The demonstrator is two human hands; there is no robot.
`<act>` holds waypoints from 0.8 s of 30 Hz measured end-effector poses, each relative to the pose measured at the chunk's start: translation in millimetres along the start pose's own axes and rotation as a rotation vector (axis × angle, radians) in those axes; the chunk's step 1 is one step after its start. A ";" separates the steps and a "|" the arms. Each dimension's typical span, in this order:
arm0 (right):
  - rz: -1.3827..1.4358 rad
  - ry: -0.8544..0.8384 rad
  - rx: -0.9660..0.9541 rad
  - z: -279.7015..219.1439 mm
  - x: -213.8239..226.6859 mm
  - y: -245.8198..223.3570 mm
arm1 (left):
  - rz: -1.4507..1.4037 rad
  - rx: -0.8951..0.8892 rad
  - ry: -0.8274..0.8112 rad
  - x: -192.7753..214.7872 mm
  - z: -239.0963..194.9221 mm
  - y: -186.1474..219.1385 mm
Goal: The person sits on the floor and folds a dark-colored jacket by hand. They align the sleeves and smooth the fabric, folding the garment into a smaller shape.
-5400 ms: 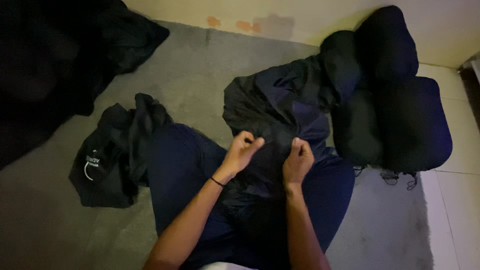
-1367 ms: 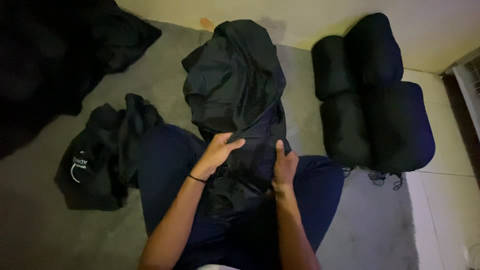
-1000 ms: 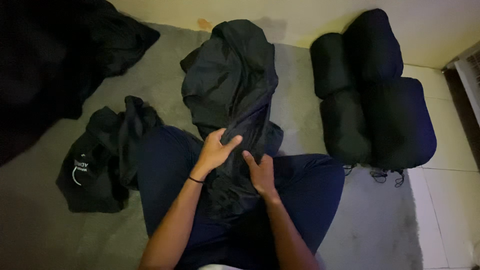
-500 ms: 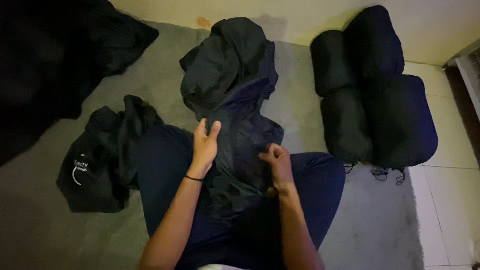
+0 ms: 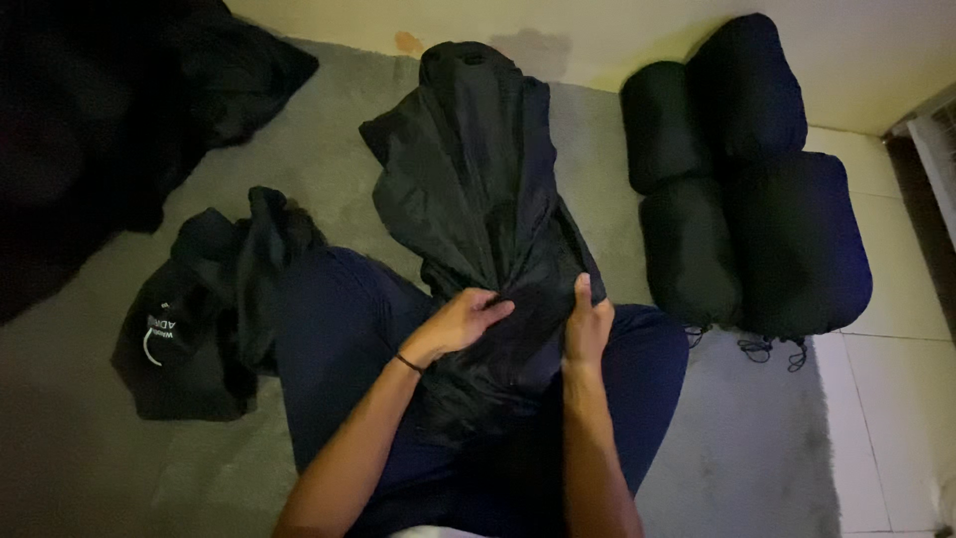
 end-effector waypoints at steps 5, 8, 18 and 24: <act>-0.153 -0.072 0.015 -4.8 0.9 41.9 | 0.362 -0.116 0.067 14.2 -4.8 19.8; -0.232 -0.170 -0.003 -32.4 -26.5 23.7 | 0.314 -0.062 0.249 41.1 9.2 3.8; -0.227 -0.409 0.061 -65.6 -67.1 -1.4 | -0.002 -0.359 0.635 80.2 28.8 -26.9; -0.115 -0.430 0.064 -43.7 -47.2 51.6 | -0.119 -0.332 0.826 113.3 -9.6 4.6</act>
Point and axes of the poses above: each hand's wrist, its own z-axis towards the middle knuckle, its own x-axis out of the back of the hand, y = z × x, the point moved 8 cm from there along z, towards the middle knuckle, and after that the axes turned 3 degrees about x, right-handed, at the moved point
